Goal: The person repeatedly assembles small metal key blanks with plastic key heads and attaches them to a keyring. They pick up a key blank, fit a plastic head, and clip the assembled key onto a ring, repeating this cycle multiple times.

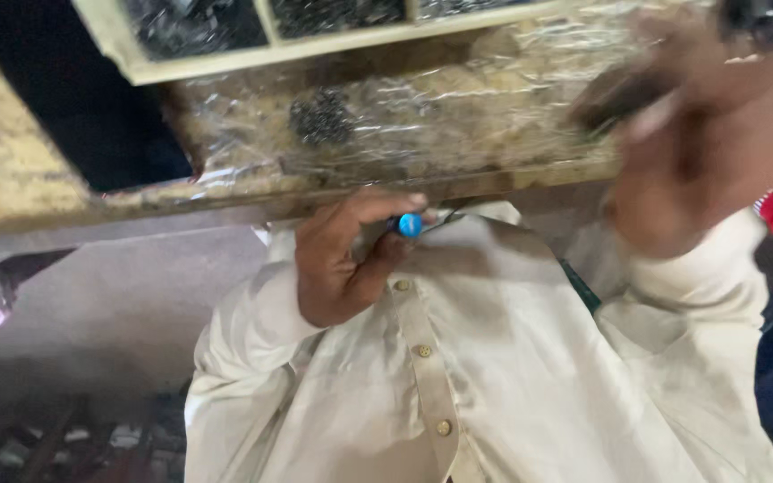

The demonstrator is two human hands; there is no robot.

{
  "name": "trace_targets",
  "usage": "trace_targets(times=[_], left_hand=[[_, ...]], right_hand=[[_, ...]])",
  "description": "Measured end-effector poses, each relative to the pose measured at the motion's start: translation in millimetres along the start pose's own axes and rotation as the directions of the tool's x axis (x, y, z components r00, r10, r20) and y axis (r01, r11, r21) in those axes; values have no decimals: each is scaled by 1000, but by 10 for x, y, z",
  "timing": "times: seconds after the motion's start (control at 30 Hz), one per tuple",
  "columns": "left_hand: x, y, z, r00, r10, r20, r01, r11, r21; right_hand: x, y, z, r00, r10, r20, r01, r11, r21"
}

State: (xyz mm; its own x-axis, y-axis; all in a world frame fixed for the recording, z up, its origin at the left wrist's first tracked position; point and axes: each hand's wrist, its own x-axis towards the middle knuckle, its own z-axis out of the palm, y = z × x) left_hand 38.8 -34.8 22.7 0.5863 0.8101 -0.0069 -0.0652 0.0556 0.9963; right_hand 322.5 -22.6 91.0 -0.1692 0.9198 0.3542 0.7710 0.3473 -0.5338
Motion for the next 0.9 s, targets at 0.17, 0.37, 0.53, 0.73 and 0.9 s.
trace_targets(times=[0.17, 0.37, 0.53, 0.73, 0.9], left_hand=[[-23, 11, -124, 990, 123, -73, -112, 984, 141], [-55, 0, -89, 980, 181, -78, -160, 963, 217], [-67, 6, -180, 943, 329, 56, -316, 825, 468], [-45, 70, -184, 854, 382, 352, -520, 611, 597], [186, 124, -124, 895, 332, 298, -440, 761, 476]], right_hand=[[-941, -115, 408, 971, 83, 223, -197, 806, 558], [-717, -292, 487, 988, -50, 149, -25, 887, 461], [-462, -289, 347, 949, -74, 306, -89, 869, 487], [-466, -197, 297, 893, -220, 393, -74, 790, 609], [-253, -252, 302, 928, -119, 352, -135, 774, 618]])
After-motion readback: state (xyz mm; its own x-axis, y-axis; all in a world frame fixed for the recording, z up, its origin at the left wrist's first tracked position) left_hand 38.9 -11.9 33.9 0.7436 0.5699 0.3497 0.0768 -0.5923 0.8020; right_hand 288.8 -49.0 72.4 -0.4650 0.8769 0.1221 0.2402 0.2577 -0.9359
